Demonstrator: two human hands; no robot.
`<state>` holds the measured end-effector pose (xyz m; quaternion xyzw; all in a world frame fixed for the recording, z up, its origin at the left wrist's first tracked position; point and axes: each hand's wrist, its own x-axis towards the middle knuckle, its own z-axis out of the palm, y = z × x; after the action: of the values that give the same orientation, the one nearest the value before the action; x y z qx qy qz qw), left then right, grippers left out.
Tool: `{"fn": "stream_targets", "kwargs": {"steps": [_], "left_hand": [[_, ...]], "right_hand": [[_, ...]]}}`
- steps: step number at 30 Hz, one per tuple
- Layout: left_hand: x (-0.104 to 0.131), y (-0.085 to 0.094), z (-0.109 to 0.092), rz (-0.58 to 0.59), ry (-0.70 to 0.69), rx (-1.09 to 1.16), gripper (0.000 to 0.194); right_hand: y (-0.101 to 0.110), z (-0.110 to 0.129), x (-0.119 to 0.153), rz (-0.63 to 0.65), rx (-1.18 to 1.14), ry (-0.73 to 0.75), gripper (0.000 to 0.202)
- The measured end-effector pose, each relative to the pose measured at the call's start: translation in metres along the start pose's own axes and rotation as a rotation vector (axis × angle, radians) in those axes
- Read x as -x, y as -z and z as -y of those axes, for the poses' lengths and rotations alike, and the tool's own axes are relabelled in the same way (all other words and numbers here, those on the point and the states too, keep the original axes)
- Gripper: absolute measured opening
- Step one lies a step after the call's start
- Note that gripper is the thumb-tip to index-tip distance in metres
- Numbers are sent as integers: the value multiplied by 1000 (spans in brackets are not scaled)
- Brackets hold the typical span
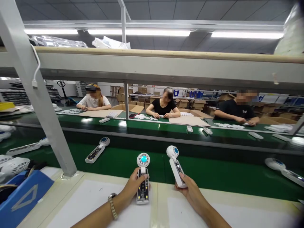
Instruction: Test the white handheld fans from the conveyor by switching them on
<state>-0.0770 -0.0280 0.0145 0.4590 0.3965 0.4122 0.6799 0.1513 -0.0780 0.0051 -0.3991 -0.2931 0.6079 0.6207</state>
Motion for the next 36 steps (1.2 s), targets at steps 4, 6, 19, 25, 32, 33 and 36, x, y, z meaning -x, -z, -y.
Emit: {"fn": "stream_targets", "kwargs": {"steps": [4, 6, 19, 25, 32, 33, 36], "left_hand": [[2, 1, -3, 15, 26, 53, 41], [4, -1, -4, 14, 27, 40, 39], [8, 6, 2, 189, -19, -29, 40], [9, 6, 0, 186, -20, -69, 42], [9, 9, -2, 227, -2, -87, 45], [9, 9, -2, 229, 2, -83, 46], [10, 8, -4, 224, 20, -67, 46]], "right_hand": [[0, 9, 12, 93, 23, -77, 32], [-1, 9, 16, 140, 80, -112, 42], [-1, -1, 11, -29, -26, -146, 28], [-3, 2, 13, -5, 54, -164, 30], [-4, 8, 18, 14, 113, -173, 39], [-3, 8, 18, 25, 125, -178, 40], [-1, 8, 19, 34, 145, -172, 40]]}}
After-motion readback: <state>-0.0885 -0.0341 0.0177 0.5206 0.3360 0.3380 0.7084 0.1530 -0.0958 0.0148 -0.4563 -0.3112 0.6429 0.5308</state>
